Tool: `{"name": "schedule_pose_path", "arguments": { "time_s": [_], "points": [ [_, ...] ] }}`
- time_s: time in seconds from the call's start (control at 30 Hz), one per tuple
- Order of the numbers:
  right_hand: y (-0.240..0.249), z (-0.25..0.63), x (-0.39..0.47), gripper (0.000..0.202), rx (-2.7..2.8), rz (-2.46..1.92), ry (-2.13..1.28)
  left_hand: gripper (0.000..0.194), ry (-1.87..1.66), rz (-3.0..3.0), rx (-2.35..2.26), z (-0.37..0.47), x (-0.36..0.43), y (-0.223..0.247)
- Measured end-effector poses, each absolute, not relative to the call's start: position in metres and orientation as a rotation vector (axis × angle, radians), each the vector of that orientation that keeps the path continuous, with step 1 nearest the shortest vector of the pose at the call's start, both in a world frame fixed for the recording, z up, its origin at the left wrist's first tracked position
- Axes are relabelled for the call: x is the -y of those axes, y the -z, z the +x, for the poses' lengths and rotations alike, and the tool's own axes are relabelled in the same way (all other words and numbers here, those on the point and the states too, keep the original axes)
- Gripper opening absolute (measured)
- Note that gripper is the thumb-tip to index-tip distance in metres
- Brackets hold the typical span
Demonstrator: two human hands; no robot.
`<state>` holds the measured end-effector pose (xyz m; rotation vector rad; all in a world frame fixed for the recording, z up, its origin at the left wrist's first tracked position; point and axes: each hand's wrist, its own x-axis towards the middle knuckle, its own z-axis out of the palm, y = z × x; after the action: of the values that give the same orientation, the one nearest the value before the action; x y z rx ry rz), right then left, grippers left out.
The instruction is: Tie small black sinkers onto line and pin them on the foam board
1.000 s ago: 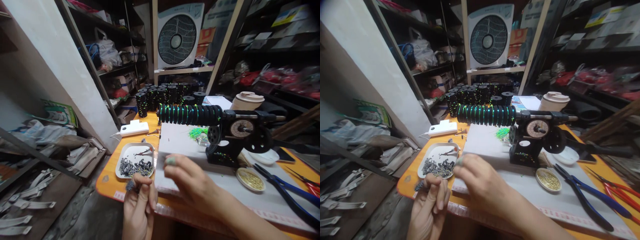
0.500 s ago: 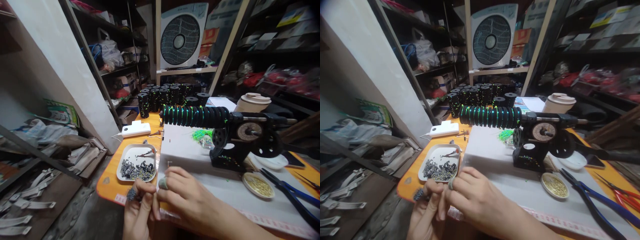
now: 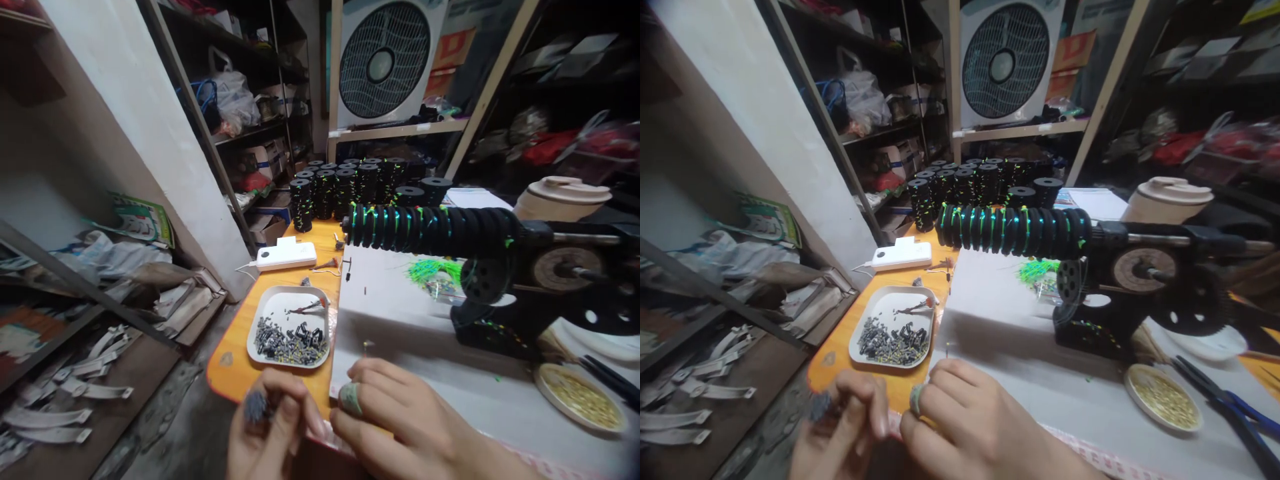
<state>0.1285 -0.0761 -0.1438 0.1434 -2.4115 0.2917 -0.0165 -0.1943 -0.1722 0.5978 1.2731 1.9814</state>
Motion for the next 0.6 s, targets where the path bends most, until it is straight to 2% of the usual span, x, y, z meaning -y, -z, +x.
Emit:
{"name": "schedule_pose_path", "arguments": {
  "time_s": [0.1,0.2,0.27,0.43,0.6],
  "points": [
    [0.145,0.129,0.074,0.023,2.446,0.047,-0.269,0.016,-1.783,1.022,-1.774,-0.066,0.177,0.158],
    [0.148,0.13,0.074,0.023,2.496,-0.009,-0.32,0.019,-1.028,1.604,-2.051,-0.105,0.149,0.146],
    [0.15,0.13,0.074,0.023,2.508,-0.022,-0.358,0.016,-0.802,1.696,-2.021,-0.115,0.132,0.143],
    [0.151,0.132,0.075,0.026,2.505,-0.11,-0.404,0.012,-0.576,1.786,-2.007,-0.111,0.11,0.145],
    [0.147,0.134,0.074,0.023,2.491,-0.167,-0.537,0.01,-0.581,1.81,-2.047,-0.108,0.101,0.14]
  ]
}}
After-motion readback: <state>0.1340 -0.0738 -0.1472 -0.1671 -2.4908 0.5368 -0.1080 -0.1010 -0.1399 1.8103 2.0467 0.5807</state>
